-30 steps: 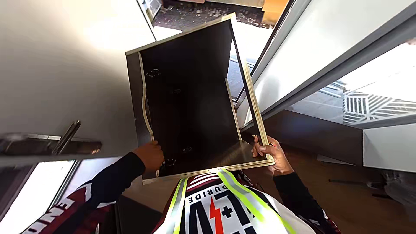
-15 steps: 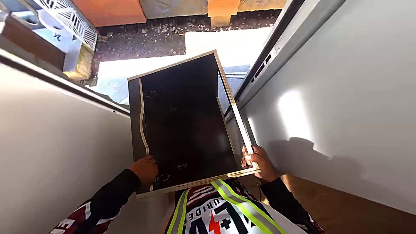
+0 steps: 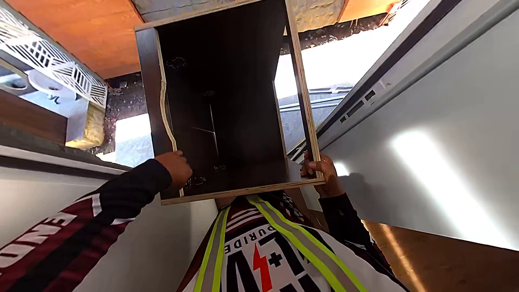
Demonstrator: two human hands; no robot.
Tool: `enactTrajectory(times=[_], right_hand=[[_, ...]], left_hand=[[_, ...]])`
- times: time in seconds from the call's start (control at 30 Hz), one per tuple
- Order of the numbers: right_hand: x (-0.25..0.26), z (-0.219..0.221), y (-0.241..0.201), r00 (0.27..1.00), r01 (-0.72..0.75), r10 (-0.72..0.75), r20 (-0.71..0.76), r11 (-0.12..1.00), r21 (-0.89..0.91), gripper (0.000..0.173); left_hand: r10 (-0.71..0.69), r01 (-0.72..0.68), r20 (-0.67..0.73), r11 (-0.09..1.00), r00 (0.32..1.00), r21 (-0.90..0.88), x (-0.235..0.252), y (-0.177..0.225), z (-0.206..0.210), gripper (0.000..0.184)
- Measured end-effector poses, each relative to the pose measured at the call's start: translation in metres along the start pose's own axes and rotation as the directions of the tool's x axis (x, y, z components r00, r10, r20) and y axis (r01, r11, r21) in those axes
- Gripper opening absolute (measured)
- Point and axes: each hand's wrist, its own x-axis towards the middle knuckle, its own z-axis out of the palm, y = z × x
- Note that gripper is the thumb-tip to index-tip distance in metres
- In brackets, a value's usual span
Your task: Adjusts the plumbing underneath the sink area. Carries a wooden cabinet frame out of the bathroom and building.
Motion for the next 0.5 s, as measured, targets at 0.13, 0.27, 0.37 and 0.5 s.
enactTrajectory(times=[0.13,0.27,0.37,0.5], right_hand=[[0.019,0.04,-0.01,0.994,0.104,-0.102,-0.027,0.99,0.094,0.029],[0.036,0.059,-0.003,0.987,0.145,-0.13,-0.095,0.973,0.177,0.031],[0.046,0.052,0.016,0.978,0.151,-0.12,-0.172,0.972,0.179,0.034],[0.068,0.037,0.049,0.956,0.163,-0.118,-0.268,0.975,0.153,0.046]], left_hand=[[-0.069,0.077,-0.062,0.989,0.996,0.123,-0.026,-0.071,-0.038,0.032],[-0.066,0.096,-0.15,0.975,0.986,0.198,-0.022,-0.119,-0.064,0.03],[-0.016,0.057,-0.185,0.975,0.983,0.217,0.009,-0.139,-0.077,0.029],[0.072,-0.035,-0.141,0.969,0.987,0.244,0.082,-0.162,-0.087,0.031]])
